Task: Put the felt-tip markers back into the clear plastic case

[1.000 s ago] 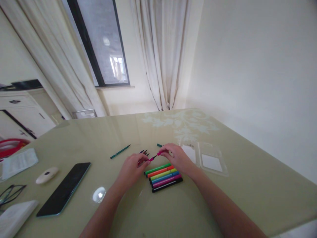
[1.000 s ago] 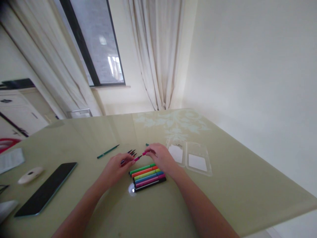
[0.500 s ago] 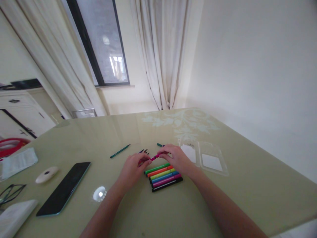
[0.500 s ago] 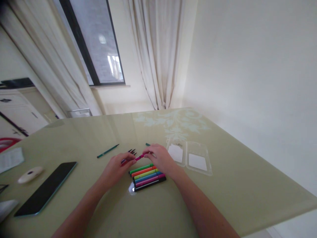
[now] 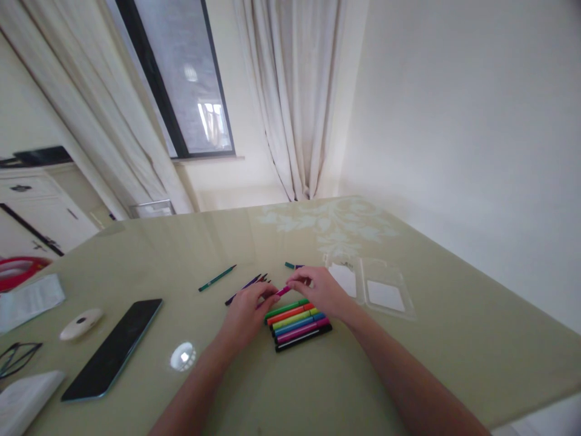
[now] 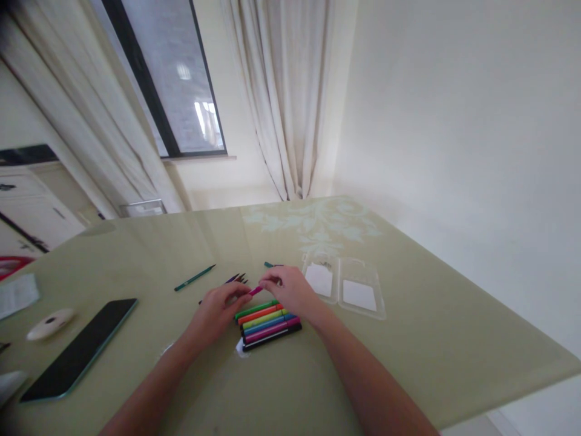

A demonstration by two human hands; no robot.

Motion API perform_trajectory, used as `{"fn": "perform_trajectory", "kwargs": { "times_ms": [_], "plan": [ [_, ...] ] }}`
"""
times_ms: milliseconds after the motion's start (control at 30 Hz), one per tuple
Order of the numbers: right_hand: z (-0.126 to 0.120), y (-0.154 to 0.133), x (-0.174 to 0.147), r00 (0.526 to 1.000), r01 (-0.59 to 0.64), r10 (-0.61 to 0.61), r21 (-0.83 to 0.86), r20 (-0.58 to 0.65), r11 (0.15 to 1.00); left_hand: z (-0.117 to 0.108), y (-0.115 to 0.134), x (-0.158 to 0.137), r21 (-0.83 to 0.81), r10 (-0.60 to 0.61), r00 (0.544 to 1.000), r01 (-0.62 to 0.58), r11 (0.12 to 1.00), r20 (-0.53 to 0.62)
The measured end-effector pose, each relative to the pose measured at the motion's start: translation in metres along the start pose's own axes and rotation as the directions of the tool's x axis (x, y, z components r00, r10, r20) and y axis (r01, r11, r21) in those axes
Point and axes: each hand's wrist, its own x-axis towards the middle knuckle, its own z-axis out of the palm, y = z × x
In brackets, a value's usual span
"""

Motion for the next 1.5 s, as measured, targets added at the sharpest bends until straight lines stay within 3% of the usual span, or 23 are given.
{"fn": "perform_trajectory", "kwargs": {
  "times_ms": [100,200,367,500,633,733,867,1167,1267,1367,1500],
  "plan": [
    [-0.009,0.015,0.004,0.992,-0.056,0.052,-0.028,-0.118,0.998,0.003,-0.001,-0.002,0.054,0.028,0.998,-0.03,0.998,0.048],
    [-0.018,0.03,0.007,0.974,-0.133,0.093,-0.186,-0.208,0.973,0.007,0.002,-0.004,0.057,0.041,0.993,-0.047,0.997,0.108],
    [-0.013,0.039,0.007,0.991,-0.113,0.074,-0.398,-0.112,0.91,0.01,0.005,-0.003,0.01,0.083,0.982,-0.086,0.996,0.169],
    [-0.005,0.035,0.006,0.995,-0.097,0.083,-0.463,-0.05,0.881,-0.001,-0.01,0.0,0.107,-0.008,1.0,0.01,0.994,-0.013],
    [-0.004,0.031,0.006,0.99,-0.132,0.138,-0.494,-0.026,0.859,-0.021,-0.032,0.001,0.289,-0.156,0.966,0.213,0.933,-0.208],
    [-0.005,0.03,0.006,0.984,-0.162,0.178,-0.5,-0.016,0.851,-0.031,-0.042,0.001,0.351,-0.217,0.952,0.282,0.893,-0.215],
    [-0.005,0.029,0.005,0.984,-0.154,0.179,-0.488,0.004,0.859,-0.032,-0.042,0.001,0.381,-0.227,0.96,0.273,0.883,-0.161],
    [-0.003,0.028,0.004,0.992,-0.099,0.122,-0.46,0.022,0.883,-0.031,-0.041,-0.002,0.474,-0.186,0.967,0.249,0.845,-0.176],
    [-0.002,0.024,0.005,0.996,-0.087,0.09,-0.337,-0.007,0.938,-0.03,-0.039,0.0,0.401,-0.151,0.969,0.22,0.889,-0.198],
    [-0.001,0.019,0.004,0.998,-0.06,0.054,-0.193,-0.039,0.979,-0.027,-0.031,0.002,0.209,-0.114,0.978,0.151,0.966,-0.175],
    [-0.001,0.014,0.004,0.998,0.008,-0.016,-0.132,-0.062,0.991,-0.024,-0.02,0.004,0.078,-0.068,0.986,0.081,0.994,-0.154]
  ]
}}
